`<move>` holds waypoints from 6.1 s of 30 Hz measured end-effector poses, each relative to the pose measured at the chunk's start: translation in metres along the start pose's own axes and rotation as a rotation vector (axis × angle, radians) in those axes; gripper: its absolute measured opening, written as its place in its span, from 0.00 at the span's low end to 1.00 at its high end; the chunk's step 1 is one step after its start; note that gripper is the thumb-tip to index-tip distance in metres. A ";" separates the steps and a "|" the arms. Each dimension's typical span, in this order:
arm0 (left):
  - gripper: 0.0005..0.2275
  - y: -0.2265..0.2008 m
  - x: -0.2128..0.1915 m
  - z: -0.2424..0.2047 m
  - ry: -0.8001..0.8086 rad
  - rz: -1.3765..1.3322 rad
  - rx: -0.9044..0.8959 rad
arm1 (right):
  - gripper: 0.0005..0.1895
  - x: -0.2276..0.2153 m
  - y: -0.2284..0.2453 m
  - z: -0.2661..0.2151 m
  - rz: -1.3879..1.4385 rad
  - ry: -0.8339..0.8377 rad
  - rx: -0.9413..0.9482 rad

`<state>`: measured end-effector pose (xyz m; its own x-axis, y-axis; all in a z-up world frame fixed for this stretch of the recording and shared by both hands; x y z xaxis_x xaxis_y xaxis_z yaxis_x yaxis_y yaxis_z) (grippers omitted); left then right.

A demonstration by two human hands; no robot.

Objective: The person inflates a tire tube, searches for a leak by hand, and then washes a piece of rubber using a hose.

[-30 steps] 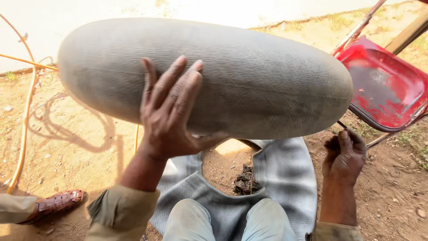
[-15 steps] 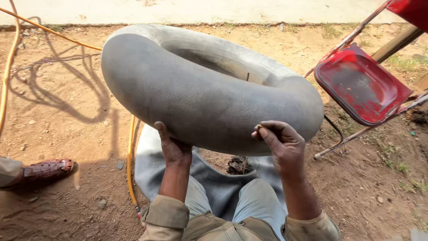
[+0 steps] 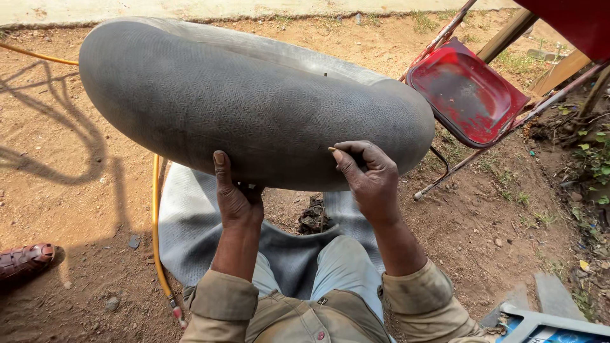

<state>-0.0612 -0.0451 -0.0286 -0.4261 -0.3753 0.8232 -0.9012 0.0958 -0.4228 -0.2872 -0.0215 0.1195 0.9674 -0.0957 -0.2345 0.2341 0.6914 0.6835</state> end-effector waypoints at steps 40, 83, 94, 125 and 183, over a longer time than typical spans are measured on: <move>0.57 -0.009 0.018 -0.006 0.045 0.022 0.021 | 0.09 0.016 0.040 0.075 -0.444 0.718 -0.659; 0.59 -0.011 0.021 -0.010 0.035 0.013 0.030 | 0.07 0.029 0.036 0.082 -0.628 0.872 -0.717; 0.57 -0.009 0.020 -0.007 0.018 0.027 0.024 | 0.08 0.025 0.034 0.085 -0.563 0.914 -0.806; 0.47 -0.005 -0.128 -0.032 -0.128 -0.045 -0.064 | 0.40 -0.148 -0.183 -0.057 -0.453 -0.206 0.866; 0.49 0.122 0.293 0.168 0.843 1.303 0.518 | 0.54 -0.235 -0.222 0.072 0.087 -0.627 0.021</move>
Point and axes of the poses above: each hand's wrist, its own z-axis towards the middle knuckle, its own x-axis out of the palm, y = z × x, the point moved 4 cm from there along z, towards the middle knuckle, and after that the axes turned 14 degrees about -x, right-handed, at the moved point
